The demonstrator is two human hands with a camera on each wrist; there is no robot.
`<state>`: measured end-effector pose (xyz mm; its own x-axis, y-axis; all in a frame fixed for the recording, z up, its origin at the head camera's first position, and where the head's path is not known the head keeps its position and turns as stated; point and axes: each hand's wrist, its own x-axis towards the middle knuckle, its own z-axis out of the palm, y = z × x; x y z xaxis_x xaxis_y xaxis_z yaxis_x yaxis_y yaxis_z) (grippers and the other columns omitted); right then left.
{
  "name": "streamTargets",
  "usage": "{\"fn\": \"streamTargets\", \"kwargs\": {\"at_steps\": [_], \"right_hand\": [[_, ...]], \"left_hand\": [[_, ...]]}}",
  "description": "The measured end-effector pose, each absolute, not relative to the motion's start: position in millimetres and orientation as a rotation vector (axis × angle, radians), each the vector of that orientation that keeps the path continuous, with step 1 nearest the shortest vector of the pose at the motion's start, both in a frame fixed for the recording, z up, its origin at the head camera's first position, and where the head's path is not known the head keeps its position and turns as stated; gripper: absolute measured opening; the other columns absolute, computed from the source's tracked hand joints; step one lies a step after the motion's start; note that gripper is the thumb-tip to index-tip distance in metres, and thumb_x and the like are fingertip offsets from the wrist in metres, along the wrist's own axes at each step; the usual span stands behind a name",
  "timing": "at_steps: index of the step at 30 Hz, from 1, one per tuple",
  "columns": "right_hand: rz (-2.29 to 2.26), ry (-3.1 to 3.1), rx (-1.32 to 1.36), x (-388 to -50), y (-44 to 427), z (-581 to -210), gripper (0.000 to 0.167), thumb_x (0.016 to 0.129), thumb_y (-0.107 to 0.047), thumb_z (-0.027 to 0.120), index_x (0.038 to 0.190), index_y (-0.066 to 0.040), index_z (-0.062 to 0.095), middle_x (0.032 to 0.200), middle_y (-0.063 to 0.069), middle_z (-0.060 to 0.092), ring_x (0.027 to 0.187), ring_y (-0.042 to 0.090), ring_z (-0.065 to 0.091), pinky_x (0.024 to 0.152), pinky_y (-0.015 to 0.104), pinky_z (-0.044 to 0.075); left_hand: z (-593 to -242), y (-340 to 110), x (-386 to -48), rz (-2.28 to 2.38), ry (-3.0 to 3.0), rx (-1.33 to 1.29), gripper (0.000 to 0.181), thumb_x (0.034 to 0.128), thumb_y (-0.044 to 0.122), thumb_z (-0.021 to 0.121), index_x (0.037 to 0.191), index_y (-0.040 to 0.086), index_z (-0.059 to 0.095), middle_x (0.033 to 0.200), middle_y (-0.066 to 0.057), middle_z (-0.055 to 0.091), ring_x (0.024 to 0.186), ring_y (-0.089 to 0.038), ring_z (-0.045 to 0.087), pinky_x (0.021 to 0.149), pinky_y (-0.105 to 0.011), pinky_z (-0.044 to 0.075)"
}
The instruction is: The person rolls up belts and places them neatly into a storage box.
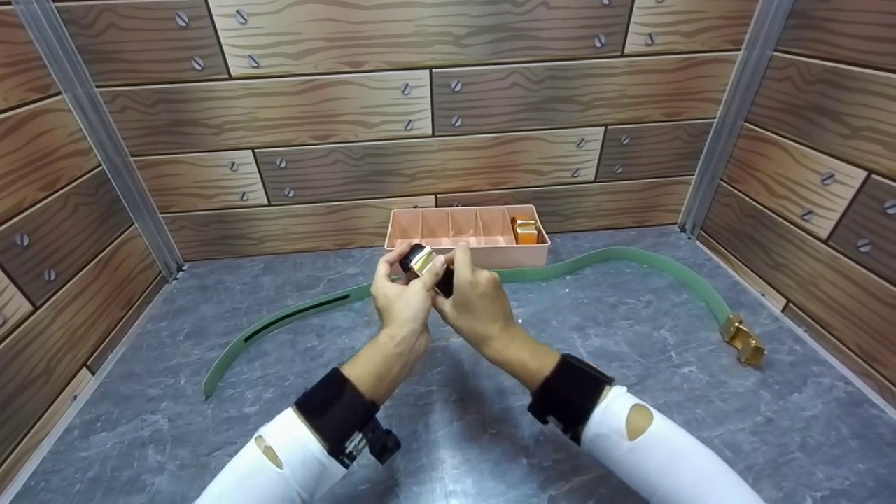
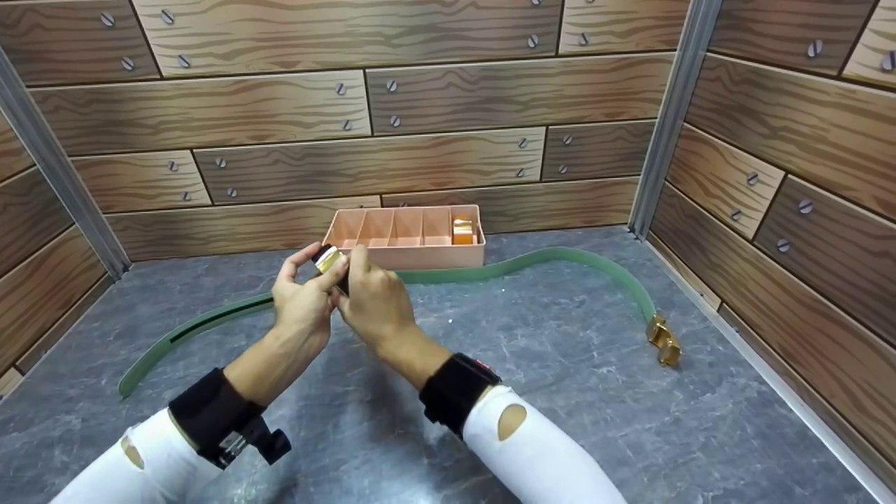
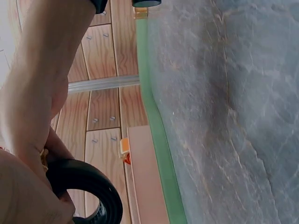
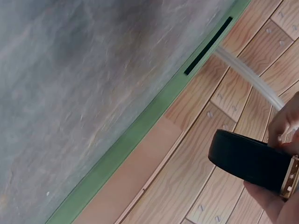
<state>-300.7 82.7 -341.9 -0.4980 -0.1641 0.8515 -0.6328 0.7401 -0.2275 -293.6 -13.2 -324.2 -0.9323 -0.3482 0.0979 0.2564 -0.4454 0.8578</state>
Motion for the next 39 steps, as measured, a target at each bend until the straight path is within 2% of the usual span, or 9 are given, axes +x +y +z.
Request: {"fn": "streamTargets", "kwargs": {"at_steps": [7,12,14,17,19,23,31,36,39], "right_hand": [[0.729,-2.008,0.658,-314.9,92.3,-332.8,0.042,0.074,-0.012,0.084,0.101,0.000,0.054,0.084,0.017,0.072,0.065,0.029,0.071,0.057,0.033,0.058],[0.793,-2.002,0.577,-337.8,109.1,-317.9,0.041,0.076,-0.015,0.083,0.101,0.001,0.055,0.087,0.020,0.072,0.069,0.032,0.071,0.060,0.038,0.059],[0.797,-1.989,0.510,-354.3,118.9,-311.9,0.040,0.075,-0.015,0.083,0.100,0.001,0.056,0.086,0.021,0.072,0.069,0.034,0.071,0.060,0.041,0.058],[0.823,-1.991,0.373,-381.6,136.0,-302.0,0.041,0.073,-0.015,0.084,0.100,0.001,0.056,0.086,0.022,0.073,0.071,0.037,0.071,0.062,0.046,0.057],[0.850,-2.016,0.280,-399.4,146.4,-296.8,0.042,0.073,-0.016,0.083,0.100,0.001,0.056,0.085,0.025,0.072,0.073,0.039,0.071,0.063,0.047,0.057],[0.885,-2.104,0.125,-433.6,160.3,-294.7,0.045,0.074,-0.019,0.082,0.104,0.000,0.055,0.087,0.028,0.070,0.078,0.042,0.070,0.067,0.050,0.055],[0.902,-2.255,-0.071,-499.0,155.1,-317.7,0.049,0.078,-0.015,0.077,0.115,-0.002,0.047,0.098,0.032,0.068,0.090,0.046,0.068,0.075,0.053,0.055],[0.852,-2.330,-0.079,-516.2,147.8,-342.2,0.072,0.079,-0.010,0.073,0.144,-0.012,0.042,0.094,0.034,0.067,0.088,0.047,0.067,0.075,0.054,0.054],[0.782,-2.358,-0.032,-522.1,143.5,-359.2,0.079,0.079,-0.007,0.072,0.151,-0.018,0.042,0.090,0.034,0.067,0.082,0.047,0.066,0.073,0.055,0.052]], "left_hand": [[-318.1,-20.6,-300.7,-2.483,-1.483,-0.102,0.064,0.0830,-0.009,0.071,0.140,0.008,0.045,0.129,-0.025,0.060,0.113,-0.029,0.063,0.096,-0.038,0.052],[-310.2,-41.1,-292.6,-2.399,-1.790,-0.470,0.079,0.0901,0.000,0.067,0.154,0.013,0.023,0.144,-0.026,0.050,0.132,-0.038,0.051,0.109,-0.045,0.042],[-312.7,-57.2,-286.8,-2.160,-2.003,-0.580,0.074,0.0908,0.006,0.068,0.153,0.011,0.027,0.143,-0.024,0.052,0.130,-0.038,0.052,0.107,-0.046,0.044],[-324.8,-89.7,-279.5,-1.710,-2.250,-0.662,0.054,0.0917,0.017,0.070,0.140,0.009,0.047,0.128,-0.017,0.064,0.116,-0.031,0.063,0.096,-0.045,0.052],[-336.9,-115.5,-276.0,-1.453,-2.356,-0.697,0.039,0.0928,0.021,0.070,0.128,0.010,0.058,0.115,-0.011,0.071,0.103,-0.024,0.068,0.089,-0.041,0.054],[-361.5,-168.0,-272.8,-1.163,-2.514,-0.701,0.026,0.0925,0.021,0.070,0.115,0.008,0.065,0.097,-0.005,0.074,0.083,-0.015,0.070,0.076,-0.031,0.056],[-378.0,-228.0,-261.7,-1.096,-2.734,-0.534,0.028,0.0925,0.027,0.070,0.114,0.008,0.065,0.092,-0.006,0.075,0.065,-0.009,0.066,0.061,-0.025,0.052],[-377.7,-234.0,-254.1,-1.124,-2.787,-0.544,0.030,0.0944,0.032,0.067,0.116,0.011,0.065,0.093,-0.004,0.075,0.064,-0.012,0.066,0.059,-0.024,0.052],[-379.4,-235.5,-251.2,-1.164,-2.790,-0.588,0.030,0.0950,0.032,0.066,0.116,0.011,0.065,0.093,-0.006,0.075,0.061,-0.015,0.066,0.056,-0.025,0.052]]}}
